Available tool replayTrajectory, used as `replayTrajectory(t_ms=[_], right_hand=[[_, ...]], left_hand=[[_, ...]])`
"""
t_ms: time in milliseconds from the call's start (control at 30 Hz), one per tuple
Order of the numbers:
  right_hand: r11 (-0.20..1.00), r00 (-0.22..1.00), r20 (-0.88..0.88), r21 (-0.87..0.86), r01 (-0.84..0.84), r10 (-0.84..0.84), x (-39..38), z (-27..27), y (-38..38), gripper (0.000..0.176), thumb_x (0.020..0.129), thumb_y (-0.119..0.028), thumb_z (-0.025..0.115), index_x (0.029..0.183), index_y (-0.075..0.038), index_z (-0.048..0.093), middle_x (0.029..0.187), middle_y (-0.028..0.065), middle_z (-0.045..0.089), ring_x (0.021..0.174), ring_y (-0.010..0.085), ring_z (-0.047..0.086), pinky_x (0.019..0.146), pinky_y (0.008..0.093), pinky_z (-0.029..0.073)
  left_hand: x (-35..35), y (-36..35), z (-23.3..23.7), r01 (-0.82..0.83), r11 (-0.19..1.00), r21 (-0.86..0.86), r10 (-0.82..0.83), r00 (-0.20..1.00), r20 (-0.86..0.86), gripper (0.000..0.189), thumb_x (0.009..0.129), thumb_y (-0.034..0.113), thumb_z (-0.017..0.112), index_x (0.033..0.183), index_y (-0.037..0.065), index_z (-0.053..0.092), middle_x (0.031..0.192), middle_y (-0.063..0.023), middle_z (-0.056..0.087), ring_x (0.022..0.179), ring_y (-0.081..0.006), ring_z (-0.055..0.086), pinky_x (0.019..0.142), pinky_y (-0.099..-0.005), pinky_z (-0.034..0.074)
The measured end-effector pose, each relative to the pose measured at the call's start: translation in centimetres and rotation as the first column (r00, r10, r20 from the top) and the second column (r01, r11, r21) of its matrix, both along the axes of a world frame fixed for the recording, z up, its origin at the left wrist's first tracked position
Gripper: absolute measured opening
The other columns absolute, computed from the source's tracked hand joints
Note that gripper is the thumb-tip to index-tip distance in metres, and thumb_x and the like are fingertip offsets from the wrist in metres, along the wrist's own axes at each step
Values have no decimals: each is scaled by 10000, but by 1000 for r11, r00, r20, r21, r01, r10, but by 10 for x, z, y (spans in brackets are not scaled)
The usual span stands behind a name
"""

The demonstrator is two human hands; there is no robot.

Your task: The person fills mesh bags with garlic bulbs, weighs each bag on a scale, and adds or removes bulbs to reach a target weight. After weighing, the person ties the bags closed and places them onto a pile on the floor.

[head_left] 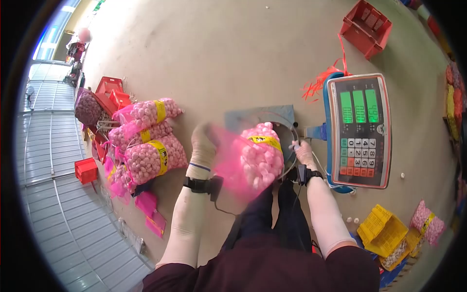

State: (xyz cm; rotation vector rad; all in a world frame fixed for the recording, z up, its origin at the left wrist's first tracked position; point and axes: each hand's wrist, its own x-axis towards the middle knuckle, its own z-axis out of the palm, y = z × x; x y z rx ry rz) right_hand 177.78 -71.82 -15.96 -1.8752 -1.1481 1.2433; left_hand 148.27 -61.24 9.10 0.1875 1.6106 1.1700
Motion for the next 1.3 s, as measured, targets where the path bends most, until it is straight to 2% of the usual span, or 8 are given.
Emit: replayTrajectory(t_ms=[300,367,700,833,933,1033,1100,1300], right_hand=[[981,896,443,179,-76,-12,-8,89,-44,354,830,-182,555,1097,44,500,989,251,572,860,377,591,754,375,468],[975,970,-108,13,220,-218,-31,120,-60,304,818,-127,542,1067,42,509,1011,218,555,891,301,603,758,344,478],[1000,999,44,-8,-17,17,-140,267,-25,403,760,-67,615,1074,96,423,1008,169,543,888,222,577,720,330,490],[838,887,337,-538,-95,317,-143,195,-45,655,691,-416,671,1143,-5,434,1127,251,461,1027,397,484,839,425,422],[816,973,-81,-562,134,-215,-116,134,-74,241,845,-304,532,883,-68,558,643,92,593,586,214,608,503,318,481],[808,759,-340,-436,396,-555,-117,140,-57,147,877,-205,462,845,-90,548,649,21,534,445,118,462,377,239,358],[935,887,-334,-267,235,-318,-149,178,-42,124,875,-156,442,867,-79,539,679,12,517,464,96,417,396,230,332],[987,971,-238,160,25,14,-166,257,7,142,816,-9,488,940,-44,546,813,41,581,674,104,512,553,227,410]], left_hand=[[-7,17,-17,-40,997,70,25,978,206,261,784,173,468,545,149,364,439,38,274,357,-119,235,364,-259,185],[-5,24,-22,4,1000,-7,-3,985,175,269,792,173,459,542,149,364,439,39,274,360,-115,236,365,-260,181],[-14,26,-19,185,982,-43,-167,948,270,253,825,299,452,716,89,544,638,-18,499,520,-137,453,487,-273,361],[7,31,-25,-11,996,-91,43,931,362,194,799,233,486,701,78,548,608,-18,494,529,-143,464,471,-285,367],[2,32,-23,61,986,-158,8,915,404,146,786,192,497,692,89,542,627,-13,495,533,-139,461,468,-272,359],[-23,28,-45,86,982,-166,-22,933,358,140,791,196,510,689,103,534,647,-6,494,539,-139,465,473,-262,363],[-65,43,-94,62,998,14,-57,781,622,161,801,209,506,688,98,532,640,-10,492,544,-143,458,490,-276,377],[-116,47,-23,38,999,26,-44,963,265,258,773,174,491,533,172,395,449,47,331,365,-105,309,385,-245,266]])
